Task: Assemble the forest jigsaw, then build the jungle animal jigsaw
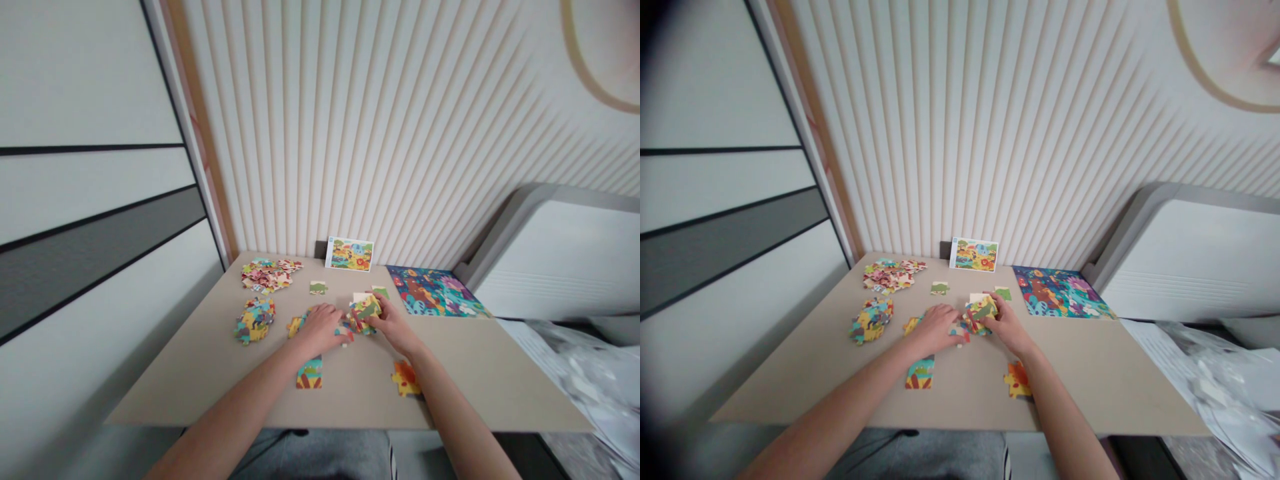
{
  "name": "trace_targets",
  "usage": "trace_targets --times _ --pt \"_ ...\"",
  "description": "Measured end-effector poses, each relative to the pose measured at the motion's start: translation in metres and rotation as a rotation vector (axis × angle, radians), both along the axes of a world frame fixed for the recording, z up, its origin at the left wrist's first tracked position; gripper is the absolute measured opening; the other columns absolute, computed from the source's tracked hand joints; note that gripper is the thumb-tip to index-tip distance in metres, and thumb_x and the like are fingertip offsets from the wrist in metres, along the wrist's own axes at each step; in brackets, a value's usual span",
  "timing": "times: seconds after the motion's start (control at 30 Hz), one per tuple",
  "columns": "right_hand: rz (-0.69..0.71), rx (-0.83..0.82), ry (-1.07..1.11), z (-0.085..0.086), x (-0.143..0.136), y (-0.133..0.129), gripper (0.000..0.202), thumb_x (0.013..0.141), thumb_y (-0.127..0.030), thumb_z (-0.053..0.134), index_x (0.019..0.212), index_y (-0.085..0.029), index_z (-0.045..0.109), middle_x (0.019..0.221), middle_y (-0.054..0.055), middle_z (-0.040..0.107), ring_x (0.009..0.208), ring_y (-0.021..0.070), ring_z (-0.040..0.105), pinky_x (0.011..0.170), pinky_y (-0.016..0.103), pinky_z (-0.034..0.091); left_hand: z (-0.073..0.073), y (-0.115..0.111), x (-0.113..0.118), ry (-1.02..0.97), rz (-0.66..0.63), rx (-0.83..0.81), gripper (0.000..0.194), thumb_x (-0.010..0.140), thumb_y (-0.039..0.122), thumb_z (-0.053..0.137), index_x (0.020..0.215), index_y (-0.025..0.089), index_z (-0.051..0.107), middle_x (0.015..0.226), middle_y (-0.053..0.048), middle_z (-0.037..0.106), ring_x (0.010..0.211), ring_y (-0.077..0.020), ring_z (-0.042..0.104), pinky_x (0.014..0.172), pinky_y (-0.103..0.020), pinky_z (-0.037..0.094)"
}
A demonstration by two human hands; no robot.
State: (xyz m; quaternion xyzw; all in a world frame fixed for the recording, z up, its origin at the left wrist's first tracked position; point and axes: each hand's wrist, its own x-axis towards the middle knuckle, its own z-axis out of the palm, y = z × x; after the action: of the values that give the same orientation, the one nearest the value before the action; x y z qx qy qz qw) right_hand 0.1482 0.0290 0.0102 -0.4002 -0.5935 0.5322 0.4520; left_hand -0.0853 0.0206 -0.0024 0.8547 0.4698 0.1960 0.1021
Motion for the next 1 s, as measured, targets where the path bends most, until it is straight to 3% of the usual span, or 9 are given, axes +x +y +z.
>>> trace_targets --times 0.13,0.33,0.63,0.77,0.9,1.0 --pt "0.083 -0.009 -0.042 -0.001 -0.002 -0.002 0.071 0.071 -0.030 0.080 0.136 -0.025 0.053 0.117 0.005 0.068 0.103 0.0224 0.064 0.090 0.036 0.053 0.000 -0.004 0.006 -0.076 0.007 -0.006 0.042 0.079 0.046 0.081 0.106 0.020 0.061 0.109 -0.008 0.062 0.111 -0.0300 0.058 0.097 -0.041 0.047" --pt "0.132 -0.013 -0.120 0.001 0.000 -0.003 0.050 0.072 -0.039 0.082 0.115 -0.019 0.064 0.104 0.006 0.072 0.095 0.0238 0.065 0.086 0.037 0.054 0.004 -0.010 0.014 -0.337 -0.056 -0.090 0.044 0.085 0.021 0.074 0.123 0.025 0.051 0.123 -0.007 0.052 0.114 -0.0247 0.059 0.100 -0.037 0.049" --pt "0.241 -0.009 -0.075 0.003 -0.006 -0.009 0.069 0.075 -0.041 0.084 0.136 -0.024 0.056 0.119 0.008 0.070 0.106 0.0249 0.064 0.096 0.041 0.050 0.012 -0.012 0.012 -0.337 -0.187 -0.048 0.066 0.088 0.016 0.068 0.145 0.028 0.036 0.134 -0.007 0.050 0.128 -0.0244 0.053 0.111 -0.038 0.044" --pt "0.179 0.014 -0.074 0.001 -0.005 -0.007 0.069 0.077 -0.039 0.082 0.138 -0.024 0.053 0.122 0.009 0.069 0.107 0.0250 0.065 0.098 0.041 0.050 0.029 -0.008 -0.008 -0.154 -0.194 0.029 0.073 0.090 0.027 0.069 0.153 0.030 0.030 0.139 -0.009 0.052 0.133 -0.0267 0.051 0.113 -0.040 0.040" --pt "0.041 -0.013 -0.049 -0.005 0.000 -0.001 0.084 0.077 -0.037 0.081 0.149 -0.027 0.039 0.114 0.007 0.070 0.101 0.0238 0.067 0.093 0.040 0.053 0.043 0.003 -0.047 0.013 -0.018 0.078 0.057 0.087 0.046 0.072 0.137 0.026 0.055 0.132 -0.012 0.061 0.127 -0.0324 0.054 0.112 -0.046 0.038" --pt "-0.047 -0.014 -0.029 -0.010 0.004 0.005 0.095 0.078 -0.036 0.079 0.156 -0.028 0.026 0.111 0.006 0.071 0.098 0.0233 0.068 0.090 0.040 0.054 0.041 0.010 -0.074 0.123 0.062 -0.011 0.063 0.076 0.055 0.078 0.127 0.023 0.063 0.125 -0.013 0.064 0.120 -0.0352 0.058 0.105 -0.047 0.042"
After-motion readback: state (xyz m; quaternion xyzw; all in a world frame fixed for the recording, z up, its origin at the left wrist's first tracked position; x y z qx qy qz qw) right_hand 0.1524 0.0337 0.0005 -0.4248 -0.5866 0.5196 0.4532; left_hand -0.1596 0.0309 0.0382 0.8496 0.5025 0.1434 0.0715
